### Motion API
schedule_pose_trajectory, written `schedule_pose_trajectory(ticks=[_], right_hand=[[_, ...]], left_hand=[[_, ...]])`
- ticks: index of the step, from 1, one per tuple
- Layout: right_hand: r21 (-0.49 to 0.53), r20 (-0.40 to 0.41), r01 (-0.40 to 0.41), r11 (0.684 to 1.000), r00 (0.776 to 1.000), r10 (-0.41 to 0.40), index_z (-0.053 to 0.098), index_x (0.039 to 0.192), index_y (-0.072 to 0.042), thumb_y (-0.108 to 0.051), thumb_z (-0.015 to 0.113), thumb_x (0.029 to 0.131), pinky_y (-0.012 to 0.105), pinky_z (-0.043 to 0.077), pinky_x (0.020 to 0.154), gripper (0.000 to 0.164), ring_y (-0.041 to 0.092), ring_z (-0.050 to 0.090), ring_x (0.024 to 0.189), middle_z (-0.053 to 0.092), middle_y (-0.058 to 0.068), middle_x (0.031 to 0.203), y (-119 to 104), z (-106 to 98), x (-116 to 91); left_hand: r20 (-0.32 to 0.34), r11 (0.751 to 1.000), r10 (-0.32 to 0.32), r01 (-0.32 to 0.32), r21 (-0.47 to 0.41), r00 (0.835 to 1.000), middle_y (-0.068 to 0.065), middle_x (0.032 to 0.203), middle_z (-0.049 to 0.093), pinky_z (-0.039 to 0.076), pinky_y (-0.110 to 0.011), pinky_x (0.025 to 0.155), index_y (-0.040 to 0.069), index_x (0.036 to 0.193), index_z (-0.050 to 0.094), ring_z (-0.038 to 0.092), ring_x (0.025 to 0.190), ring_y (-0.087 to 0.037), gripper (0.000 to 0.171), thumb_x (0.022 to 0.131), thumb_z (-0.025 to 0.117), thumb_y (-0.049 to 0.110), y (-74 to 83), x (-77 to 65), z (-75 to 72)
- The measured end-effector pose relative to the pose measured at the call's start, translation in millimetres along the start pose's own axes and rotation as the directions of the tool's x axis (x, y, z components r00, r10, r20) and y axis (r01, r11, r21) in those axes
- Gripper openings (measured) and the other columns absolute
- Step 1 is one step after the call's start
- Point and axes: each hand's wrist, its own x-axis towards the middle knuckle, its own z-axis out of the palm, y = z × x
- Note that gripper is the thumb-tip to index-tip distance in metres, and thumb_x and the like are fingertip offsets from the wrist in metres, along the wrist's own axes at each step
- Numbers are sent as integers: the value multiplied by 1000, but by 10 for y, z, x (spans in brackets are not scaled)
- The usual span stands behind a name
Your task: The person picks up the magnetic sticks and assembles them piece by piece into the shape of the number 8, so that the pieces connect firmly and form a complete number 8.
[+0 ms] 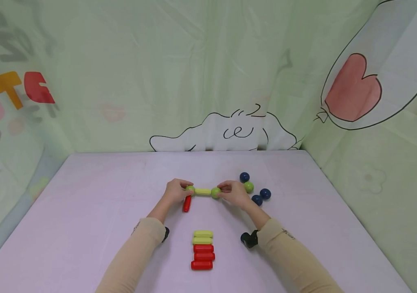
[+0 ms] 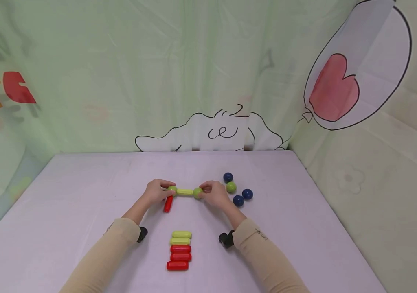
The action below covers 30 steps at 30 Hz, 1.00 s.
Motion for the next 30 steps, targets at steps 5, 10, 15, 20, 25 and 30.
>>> schedule_pose_trajectory(ticks=[5,10,15,20,25,30], right_hand=[[12,-4,-23,1000,1000,23,62,106,1,-6,70,79,30,50,79,29,23,61,95,64,12,102,-5,12,18],[20,-4,-17,1000,1000,17,61,107,2,-5,68,81,30,50,78,29,25,60,97,63,14,105,-3,12,41],[35,1,2,999,1000,-2,60,108,4,-2,66,82,30,50,78,28,27,60,98,62,17,106,1,-3,67],[40,2,-15,999,1000,15,60,109,2,-4,66,82,31,50,80,28,27,59,100,62,16,107,0,-6,75],[38,-4,-7,999,1000,7,61,108,1,-4,67,81,32,50,80,28,28,59,102,62,15,108,16,-3,71],[33,1,3,999,1000,-3,61,107,1,-2,67,81,32,50,79,27,29,58,102,62,16,108,1,-8,57]], left_hand=[[-28,1000,-29,29,-1,999,-12,103,61,46,-34,77,8,108,68,54,94,-24,27,82,69,16,14,-3,13],[-51,999,-47,48,14,998,-12,100,61,46,-34,76,9,107,69,53,92,-24,27,81,70,17,10,-1,42],[-58,998,-52,53,16,997,-13,98,60,46,-32,74,9,107,69,53,90,-24,28,81,70,19,11,-2,59],[-70,998,-54,55,11,996,-12,98,61,46,-32,73,9,106,69,53,90,-23,27,81,70,19,11,-2,66],[-67,998,-58,58,5,996,-12,99,60,47,-30,71,8,107,69,53,90,-23,28,81,70,19,16,-9,67],[-62,998,-59,59,-7,996,-14,100,60,47,-29,69,7,107,69,54,89,-24,28,81,70,18,38,-38,55]])
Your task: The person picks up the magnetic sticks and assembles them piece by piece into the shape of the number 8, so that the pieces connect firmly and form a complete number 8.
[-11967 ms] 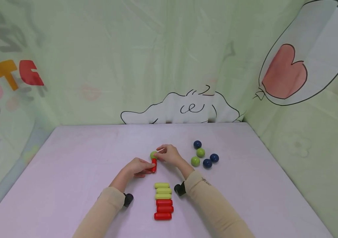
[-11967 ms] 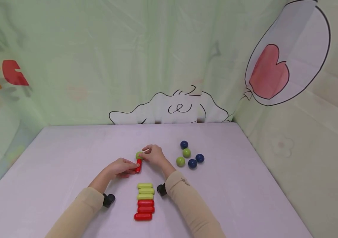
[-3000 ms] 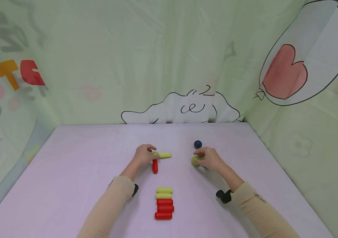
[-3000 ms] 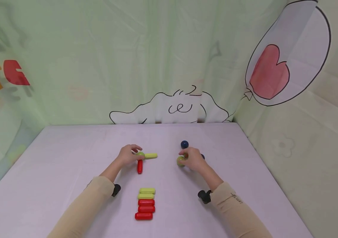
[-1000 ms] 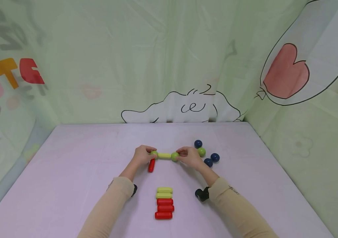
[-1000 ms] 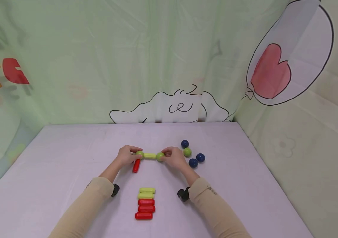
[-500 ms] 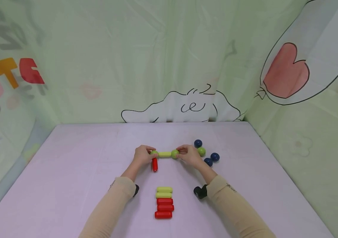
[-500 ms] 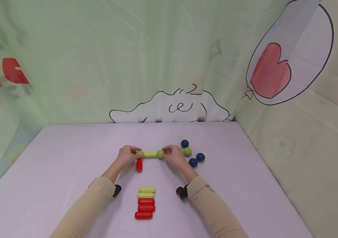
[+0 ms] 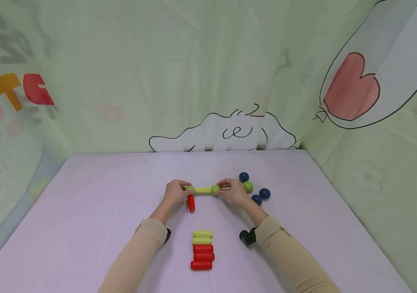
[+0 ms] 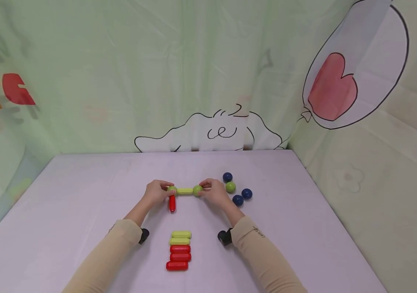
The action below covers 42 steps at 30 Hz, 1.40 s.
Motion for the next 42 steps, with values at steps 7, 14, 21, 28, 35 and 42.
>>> schedule_pose_trajectory(ticks=[7,14,21,28,35,42], right_hand=[[-18,0,19,1000,1000,-19,60,107,2,-3,66,82,32,50,79,26,29,58,103,62,15,108,-1,2,-12],[-25,-4,14,1000,1000,-14,60,108,1,-4,67,82,32,49,81,27,28,59,102,62,14,108,2,15,-16],[-70,19,53,996,998,-52,57,113,2,-4,66,82,33,48,83,32,29,58,103,60,16,111,-6,6,-35],[-57,46,54,997,998,-51,54,119,1,-8,67,83,34,48,84,39,30,58,104,59,18,115,-2,-35,-71],[-82,40,75,994,997,-72,55,118,-1,-7,67,82,36,48,83,39,30,58,102,58,17,115,14,-89,-126],[-116,29,90,989,996,-87,58,115,-4,-7,70,79,34,50,78,38,27,60,95,61,15,109,17,-106,-229]], left_hand=[[0,1000,13,-13,8,1000,-14,100,61,47,-31,71,8,107,69,54,90,-25,27,81,70,17,-8,-6,-1],[10,999,32,-32,17,999,-15,100,61,47,-31,70,9,108,68,55,89,-24,28,81,70,18,-32,-7,8],[19,999,36,-36,11,999,-15,100,61,48,-31,70,8,110,67,55,88,-25,29,82,69,17,-36,-16,8],[17,1000,26,-26,5,1000,-14,99,61,48,-31,69,9,108,68,55,88,-24,28,82,69,17,-31,-25,7],[23,1000,18,-18,5,1000,-15,102,61,48,-31,70,10,109,67,55,90,-24,28,82,69,19,-38,-14,-3],[23,1000,22,-22,-6,999,-15,103,61,48,-32,72,10,109,68,55,91,-25,28,82,69,19,-49,-6,0]])
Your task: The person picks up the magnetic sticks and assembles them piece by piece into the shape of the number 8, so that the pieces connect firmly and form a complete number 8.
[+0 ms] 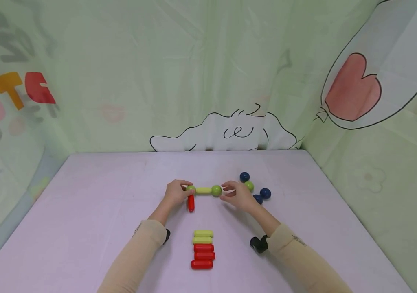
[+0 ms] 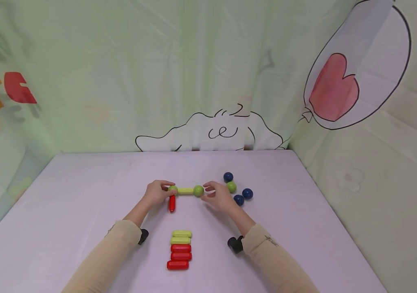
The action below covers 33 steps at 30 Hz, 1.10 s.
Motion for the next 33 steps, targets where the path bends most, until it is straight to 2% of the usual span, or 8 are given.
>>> schedule_pose_trajectory(ticks=[7,18,26,33], right_hand=[[-44,19,17,999,1000,-16,60,112,-4,-11,72,78,30,51,71,36,21,61,84,64,11,102,-26,9,-189],[-52,164,112,992,981,-103,63,105,-3,-16,72,78,22,49,64,31,16,58,77,65,7,97,-124,106,-431],[-22,276,200,980,943,-186,64,103,-1,-14,72,79,20,48,61,29,15,57,73,64,7,93,-188,210,-508],[-16,363,203,979,914,-183,65,102,-3,-14,70,80,20,47,62,25,13,55,71,64,0,86,-242,288,-539]], left_hand=[[6,1000,17,-17,-1,1000,-15,103,61,48,-33,73,9,109,67,56,92,-25,29,82,69,19,-9,3,7],[6,1000,6,-6,3,1000,-15,104,61,48,-31,72,9,110,67,55,91,-24,30,82,69,20,-5,10,15],[9,1000,-3,3,-1,1000,-14,102,61,48,-31,71,10,109,67,56,88,-23,29,82,70,20,1,7,4],[6,1000,0,0,-2,1000,-14,100,62,48,-32,72,9,108,68,56,89,-24,29,81,70,20,-7,18,2]])
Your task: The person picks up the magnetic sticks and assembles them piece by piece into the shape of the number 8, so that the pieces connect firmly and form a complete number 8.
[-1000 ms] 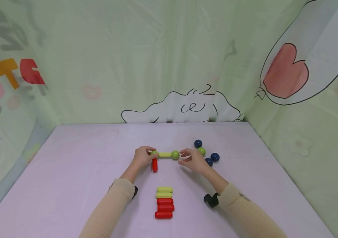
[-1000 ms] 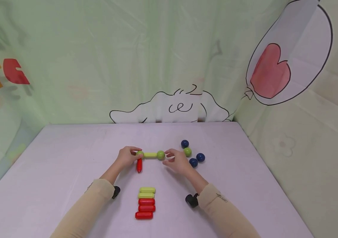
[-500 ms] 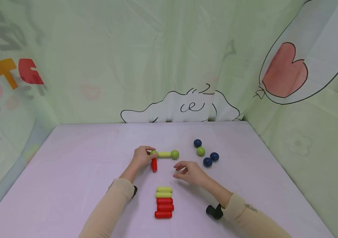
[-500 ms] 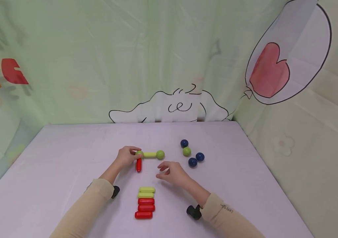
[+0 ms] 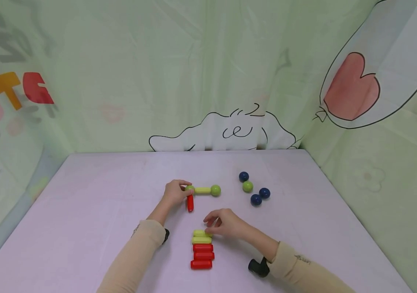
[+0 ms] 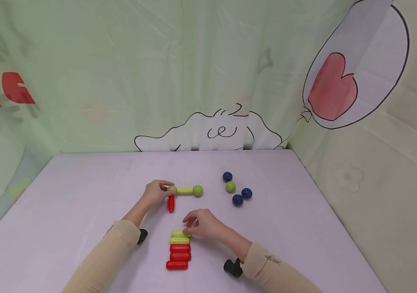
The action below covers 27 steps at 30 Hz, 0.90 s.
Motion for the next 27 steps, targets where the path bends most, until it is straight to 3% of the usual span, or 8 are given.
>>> schedule_pose_trajectory(ticks=[10,27], right_hand=[[5,37,29,1000,999,-29,67,98,-2,-10,70,80,20,46,57,19,13,53,67,63,0,83,-42,46,17],[-38,66,5,999,998,-2,67,88,-5,-9,67,82,20,44,60,8,12,50,68,56,-3,72,-70,73,24]], left_hand=[[-3,1000,-12,12,-3,1000,-14,101,61,48,-33,73,11,108,68,55,91,-24,29,81,70,21,0,-1,2],[3,999,-27,27,-27,1000,-13,103,60,48,-32,73,11,109,67,54,92,-24,29,82,69,20,3,-18,-10]])
